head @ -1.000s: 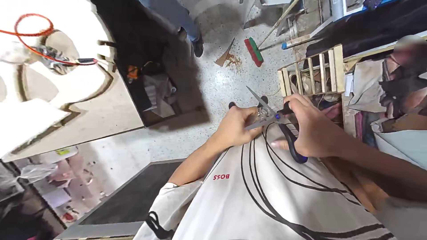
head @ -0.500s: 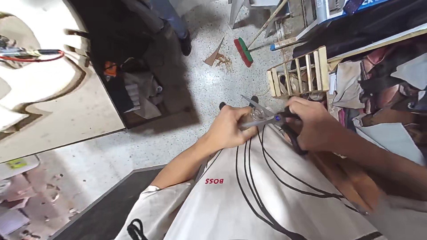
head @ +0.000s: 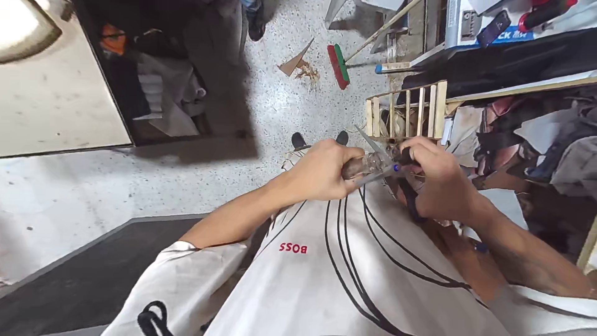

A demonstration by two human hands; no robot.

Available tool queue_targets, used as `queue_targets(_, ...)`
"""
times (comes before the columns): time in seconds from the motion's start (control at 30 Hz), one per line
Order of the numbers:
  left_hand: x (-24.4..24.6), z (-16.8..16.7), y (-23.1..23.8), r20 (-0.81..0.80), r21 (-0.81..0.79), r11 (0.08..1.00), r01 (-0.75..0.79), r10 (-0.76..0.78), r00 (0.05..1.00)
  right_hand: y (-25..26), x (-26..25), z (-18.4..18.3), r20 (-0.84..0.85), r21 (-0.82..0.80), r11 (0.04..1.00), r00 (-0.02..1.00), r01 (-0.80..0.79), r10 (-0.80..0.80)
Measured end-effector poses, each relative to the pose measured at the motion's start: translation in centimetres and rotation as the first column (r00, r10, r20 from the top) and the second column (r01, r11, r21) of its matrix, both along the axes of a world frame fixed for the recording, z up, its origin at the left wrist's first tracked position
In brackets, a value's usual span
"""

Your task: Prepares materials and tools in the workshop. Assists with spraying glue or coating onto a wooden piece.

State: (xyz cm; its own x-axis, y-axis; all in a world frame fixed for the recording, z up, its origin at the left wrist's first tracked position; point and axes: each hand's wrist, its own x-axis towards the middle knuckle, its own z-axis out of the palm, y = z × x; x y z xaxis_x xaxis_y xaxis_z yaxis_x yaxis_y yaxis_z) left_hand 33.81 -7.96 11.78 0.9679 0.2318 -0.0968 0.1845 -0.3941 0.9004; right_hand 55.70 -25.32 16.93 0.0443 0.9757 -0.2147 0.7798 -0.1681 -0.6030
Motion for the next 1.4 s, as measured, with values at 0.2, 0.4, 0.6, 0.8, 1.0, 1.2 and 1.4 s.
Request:
queue_targets(0.2, -0.8, -1.3, 1.0, 0.074, -0.169, 0.978, -0.119, 0.133, 0.988, -0.9, 0.7, -0.7, -0.099, 0.056, 0.998, 0.995, 0.029, -0.024)
queue_targets(0.4, -0.7, -0.7, 0.9, 0.097, -0.138, 0.982, -0.130, 0.144, 0.985, 1.7, -0.9, 0.1, -0.028, 0.012, 1.000, 0.999, -0.028, 0.029)
queue_targets(0.6, -1.8, -1.3, 2.6, 0.135, -0.211, 0.965, -0.159, 0.189, 0.973, 1.1, 1.3, 0.1, -0.047, 0.062, 0.998, 0.999, -0.024, 0.027)
queue_targets(0.8, -1.6, -1.0, 1.6, 0.044, -0.047, 0.996, -0.070, 0.072, 0.996, 3.9, 2.1, 2.4, 0.010, -0.072, 0.991, 0.993, 0.116, -0.116)
queue_targets(1.0, -1.7, -1.7, 3.7, 0.055, -0.201, 0.952, -0.229, 0.244, 0.968, 3.6, 1.0, 0.5, -0.094, -0.075, 0.995, 0.993, 0.070, -0.077)
queue_targets(1.2, -0.4, -1.2, 2.4, 0.053, -0.178, 0.967, -0.184, 0.196, 0.979, 4.9, 0.1, 0.0, -0.166, -0.070, 0.994, 0.981, 0.089, -0.100)
queue_targets(1.4, -0.5, -0.8, 2.6, 0.089, -0.164, 0.964, -0.209, 0.225, 0.970, 3.4, 0.6, -0.7, -0.166, -0.097, 0.994, 0.984, 0.049, -0.065)
